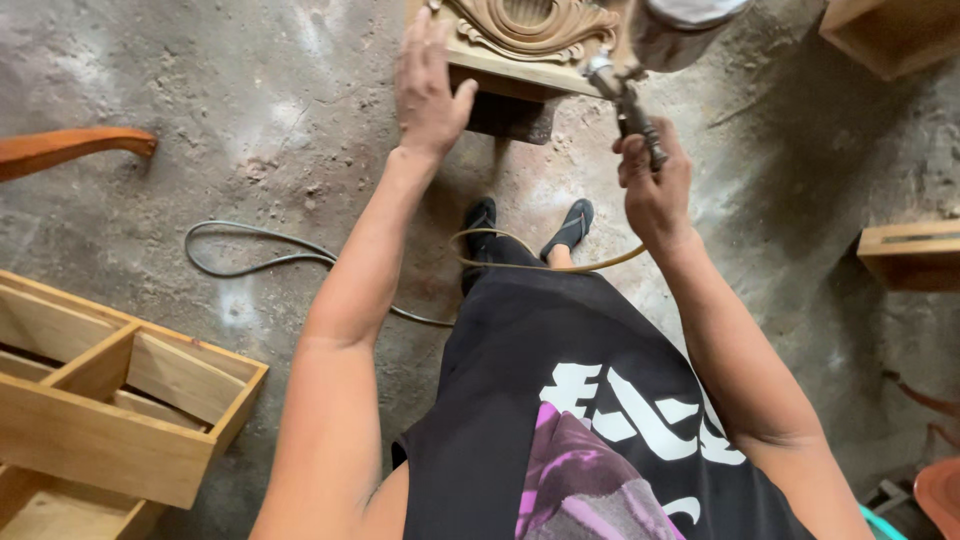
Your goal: The person uses a spray gun to apply finish to small wooden boxes and a carved wooden panel in a workshop. They handle the items one at a time, repositioning them to coat different sides, then place the finished pieces on a nearby workbench.
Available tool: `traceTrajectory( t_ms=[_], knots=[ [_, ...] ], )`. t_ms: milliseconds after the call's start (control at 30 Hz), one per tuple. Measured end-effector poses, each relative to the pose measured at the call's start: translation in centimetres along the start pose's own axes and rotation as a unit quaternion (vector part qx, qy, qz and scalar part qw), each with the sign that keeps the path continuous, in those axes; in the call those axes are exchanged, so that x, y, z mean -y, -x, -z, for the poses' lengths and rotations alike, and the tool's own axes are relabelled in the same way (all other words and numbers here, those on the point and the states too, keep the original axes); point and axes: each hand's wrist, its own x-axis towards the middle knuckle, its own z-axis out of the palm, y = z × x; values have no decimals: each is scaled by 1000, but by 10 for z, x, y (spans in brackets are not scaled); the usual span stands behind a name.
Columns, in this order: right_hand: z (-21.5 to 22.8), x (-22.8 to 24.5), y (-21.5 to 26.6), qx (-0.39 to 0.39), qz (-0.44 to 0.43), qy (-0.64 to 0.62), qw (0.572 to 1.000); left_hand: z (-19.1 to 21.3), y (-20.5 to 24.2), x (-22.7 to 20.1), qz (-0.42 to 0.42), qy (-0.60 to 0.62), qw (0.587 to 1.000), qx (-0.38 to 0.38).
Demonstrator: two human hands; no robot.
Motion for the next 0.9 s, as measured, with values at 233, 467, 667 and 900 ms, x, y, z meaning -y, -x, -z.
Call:
traceTrajectory(
  t_ms=[233, 467, 667, 900],
  knots=[
    [32, -27, 44, -91, -76, 26, 993, -76, -33, -14, -227, -207, 944, 118],
    [23, -33, 76, 26, -15, 100, 995, -124, -49, 16, -315, -293, 902, -32],
    [26, -33, 79, 13, -103, 59, 993, -100, -96, 27, -231, -220, 936, 151],
    [41, -70, 61, -81, -26, 136, 987, 8, -84, 55, 51, -96, 993, -34]
  ],
)
